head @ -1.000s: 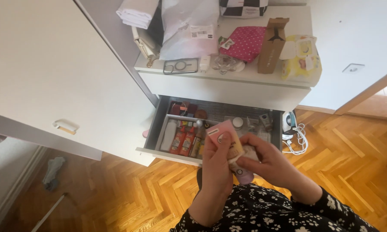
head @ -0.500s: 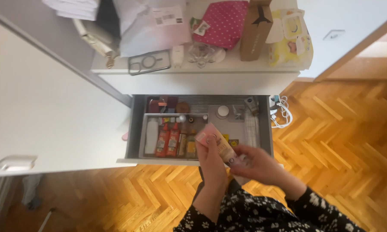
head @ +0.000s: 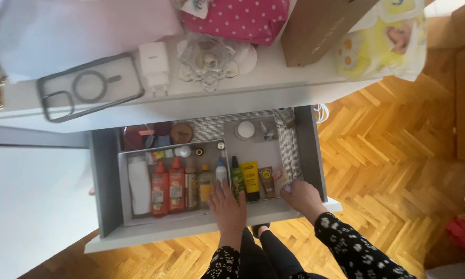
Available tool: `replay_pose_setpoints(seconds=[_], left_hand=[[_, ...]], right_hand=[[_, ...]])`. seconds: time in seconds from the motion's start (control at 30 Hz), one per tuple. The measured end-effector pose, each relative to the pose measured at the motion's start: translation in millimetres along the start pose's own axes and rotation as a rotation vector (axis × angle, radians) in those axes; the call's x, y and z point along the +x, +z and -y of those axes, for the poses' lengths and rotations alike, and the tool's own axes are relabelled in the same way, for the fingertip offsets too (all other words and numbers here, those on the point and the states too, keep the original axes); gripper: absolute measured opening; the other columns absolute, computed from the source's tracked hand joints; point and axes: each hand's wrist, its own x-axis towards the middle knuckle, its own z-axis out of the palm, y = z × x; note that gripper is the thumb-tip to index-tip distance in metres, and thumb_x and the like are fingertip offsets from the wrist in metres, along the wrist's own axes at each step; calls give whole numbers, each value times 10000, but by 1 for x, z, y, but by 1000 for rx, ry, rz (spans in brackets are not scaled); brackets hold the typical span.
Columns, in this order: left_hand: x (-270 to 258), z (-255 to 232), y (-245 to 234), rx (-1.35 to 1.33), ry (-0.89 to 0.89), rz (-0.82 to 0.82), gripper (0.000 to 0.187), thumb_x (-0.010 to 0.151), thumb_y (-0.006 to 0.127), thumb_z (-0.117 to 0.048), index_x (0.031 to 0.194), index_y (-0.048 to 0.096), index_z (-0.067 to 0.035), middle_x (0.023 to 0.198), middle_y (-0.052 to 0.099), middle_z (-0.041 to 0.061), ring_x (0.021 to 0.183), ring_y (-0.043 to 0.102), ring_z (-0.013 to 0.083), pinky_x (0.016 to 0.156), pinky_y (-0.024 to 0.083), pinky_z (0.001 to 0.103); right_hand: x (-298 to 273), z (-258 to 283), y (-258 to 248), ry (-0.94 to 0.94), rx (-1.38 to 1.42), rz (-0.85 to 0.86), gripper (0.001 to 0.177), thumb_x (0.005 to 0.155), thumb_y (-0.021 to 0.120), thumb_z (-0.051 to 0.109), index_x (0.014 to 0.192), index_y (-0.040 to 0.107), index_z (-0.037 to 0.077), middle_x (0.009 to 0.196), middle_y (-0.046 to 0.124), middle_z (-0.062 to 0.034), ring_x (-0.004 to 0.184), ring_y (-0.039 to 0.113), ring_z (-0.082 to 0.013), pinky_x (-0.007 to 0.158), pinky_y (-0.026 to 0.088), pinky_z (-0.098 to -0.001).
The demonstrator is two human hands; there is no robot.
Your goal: Wiping down and organizing various toiletry bottles and tubes inside a dresser drawer.
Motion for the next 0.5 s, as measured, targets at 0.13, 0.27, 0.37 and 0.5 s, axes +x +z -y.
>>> replay_pose_setpoints(seconds=[0.13,0.27,0.37,0.5], left_hand=[[1,2,10,42,-2,102,745,982,529,-483,1510,352,13,1509,431,241,1417,343,399,1157,233,541],[-1,-2,2,-27,-39,142,721,989,505,-498,1505,361,-16,1495,469,182,1435,367,352,1180,243,538],[0,-4,-1,-35,-38,149,722,990,506,-503,1503,362,-17,1487,479,175,1429,376,351,1181,249,541],[-1,-2,1,-32,-61,175,732,977,516,-510,1500,365,-22,1474,490,171,1413,390,351,1159,256,546]], right_hand=[[30,3,20,24,-107,33,467,877,669,495,927,735,35,925,748,-177,908,737,-339,816,591,-443],[46,3,31,26,-267,155,510,867,693,546,953,743,46,958,745,-152,929,743,-305,811,606,-420],[69,-17,62,-25,-359,200,461,882,679,503,967,756,57,964,754,-137,923,751,-288,795,612,-416],[80,-21,73,-62,-446,287,394,926,636,427,994,768,61,974,757,-126,920,757,-274,784,616,-419]])
